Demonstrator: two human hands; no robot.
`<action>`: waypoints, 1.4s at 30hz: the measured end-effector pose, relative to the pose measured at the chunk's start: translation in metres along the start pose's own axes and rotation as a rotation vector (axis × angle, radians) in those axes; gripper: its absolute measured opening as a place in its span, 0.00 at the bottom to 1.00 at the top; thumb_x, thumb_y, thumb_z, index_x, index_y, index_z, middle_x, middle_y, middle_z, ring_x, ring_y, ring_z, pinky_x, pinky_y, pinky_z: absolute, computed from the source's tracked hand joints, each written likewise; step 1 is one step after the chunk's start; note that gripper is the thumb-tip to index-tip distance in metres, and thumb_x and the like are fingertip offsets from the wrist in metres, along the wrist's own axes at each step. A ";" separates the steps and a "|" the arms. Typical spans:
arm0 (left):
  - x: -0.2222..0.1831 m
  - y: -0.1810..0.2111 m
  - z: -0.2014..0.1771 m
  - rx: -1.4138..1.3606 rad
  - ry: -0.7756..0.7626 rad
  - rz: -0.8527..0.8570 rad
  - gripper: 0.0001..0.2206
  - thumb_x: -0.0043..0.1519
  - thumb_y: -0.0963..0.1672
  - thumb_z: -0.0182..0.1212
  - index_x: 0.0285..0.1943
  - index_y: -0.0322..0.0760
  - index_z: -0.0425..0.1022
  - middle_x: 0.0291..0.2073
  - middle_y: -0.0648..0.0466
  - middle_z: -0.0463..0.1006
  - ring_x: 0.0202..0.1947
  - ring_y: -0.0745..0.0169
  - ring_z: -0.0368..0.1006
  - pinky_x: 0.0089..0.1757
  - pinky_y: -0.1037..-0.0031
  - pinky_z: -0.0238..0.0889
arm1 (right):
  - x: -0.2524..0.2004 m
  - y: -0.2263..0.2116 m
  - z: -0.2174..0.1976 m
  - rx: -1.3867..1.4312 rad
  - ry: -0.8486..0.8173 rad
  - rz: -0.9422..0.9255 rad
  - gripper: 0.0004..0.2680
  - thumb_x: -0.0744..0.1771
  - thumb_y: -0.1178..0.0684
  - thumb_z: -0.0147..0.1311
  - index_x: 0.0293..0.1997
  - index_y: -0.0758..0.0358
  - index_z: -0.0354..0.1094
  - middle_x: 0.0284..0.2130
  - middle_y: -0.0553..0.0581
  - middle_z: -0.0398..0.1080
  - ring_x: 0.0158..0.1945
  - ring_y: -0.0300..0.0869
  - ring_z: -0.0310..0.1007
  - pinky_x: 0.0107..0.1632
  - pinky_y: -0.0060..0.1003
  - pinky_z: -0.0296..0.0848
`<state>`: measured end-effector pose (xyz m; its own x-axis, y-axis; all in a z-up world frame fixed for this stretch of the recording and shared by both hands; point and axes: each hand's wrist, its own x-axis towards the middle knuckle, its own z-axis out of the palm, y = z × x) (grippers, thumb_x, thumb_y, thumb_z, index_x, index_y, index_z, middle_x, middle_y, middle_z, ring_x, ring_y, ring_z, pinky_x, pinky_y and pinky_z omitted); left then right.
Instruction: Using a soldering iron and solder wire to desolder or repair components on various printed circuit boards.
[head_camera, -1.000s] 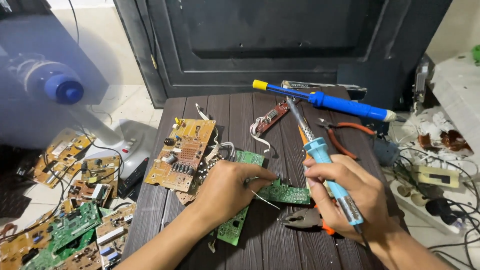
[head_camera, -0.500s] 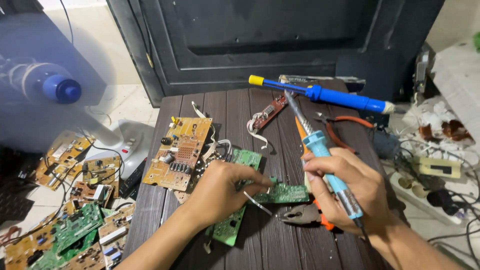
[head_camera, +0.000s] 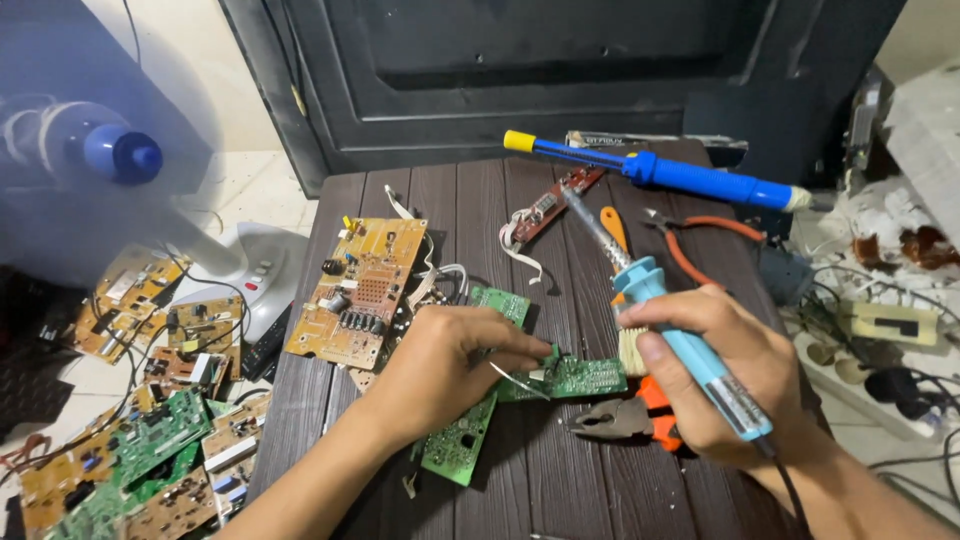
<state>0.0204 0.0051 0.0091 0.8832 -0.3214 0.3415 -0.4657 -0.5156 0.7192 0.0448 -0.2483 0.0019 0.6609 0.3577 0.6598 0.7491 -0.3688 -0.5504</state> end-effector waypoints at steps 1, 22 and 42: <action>-0.002 0.001 0.000 -0.001 -0.010 -0.005 0.09 0.52 0.36 0.68 0.38 0.39 0.87 0.29 0.57 0.86 0.18 0.71 0.69 0.23 0.79 0.64 | -0.002 -0.001 0.001 0.003 0.002 0.010 0.08 0.62 0.65 0.55 0.44 0.66 0.69 0.40 0.57 0.78 0.27 0.36 0.72 0.32 0.28 0.73; -0.004 0.005 -0.005 0.057 -0.046 -0.016 0.08 0.47 0.40 0.73 0.36 0.39 0.87 0.28 0.56 0.87 0.22 0.67 0.79 0.29 0.78 0.72 | -0.014 0.014 0.002 0.152 0.111 -0.041 0.09 0.64 0.65 0.49 0.46 0.64 0.59 0.31 0.55 0.71 0.24 0.35 0.62 0.30 0.27 0.63; -0.007 0.007 -0.008 0.252 -0.070 0.056 0.08 0.50 0.42 0.72 0.39 0.44 0.86 0.30 0.59 0.82 0.16 0.64 0.70 0.24 0.73 0.66 | -0.019 0.017 0.004 0.225 0.077 -0.010 0.07 0.64 0.62 0.48 0.45 0.65 0.61 0.30 0.53 0.68 0.25 0.34 0.60 0.32 0.27 0.63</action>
<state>0.0113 0.0106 0.0166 0.8540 -0.4043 0.3276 -0.5203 -0.6741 0.5244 0.0456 -0.2576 -0.0221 0.6543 0.2905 0.6982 0.7528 -0.1617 -0.6381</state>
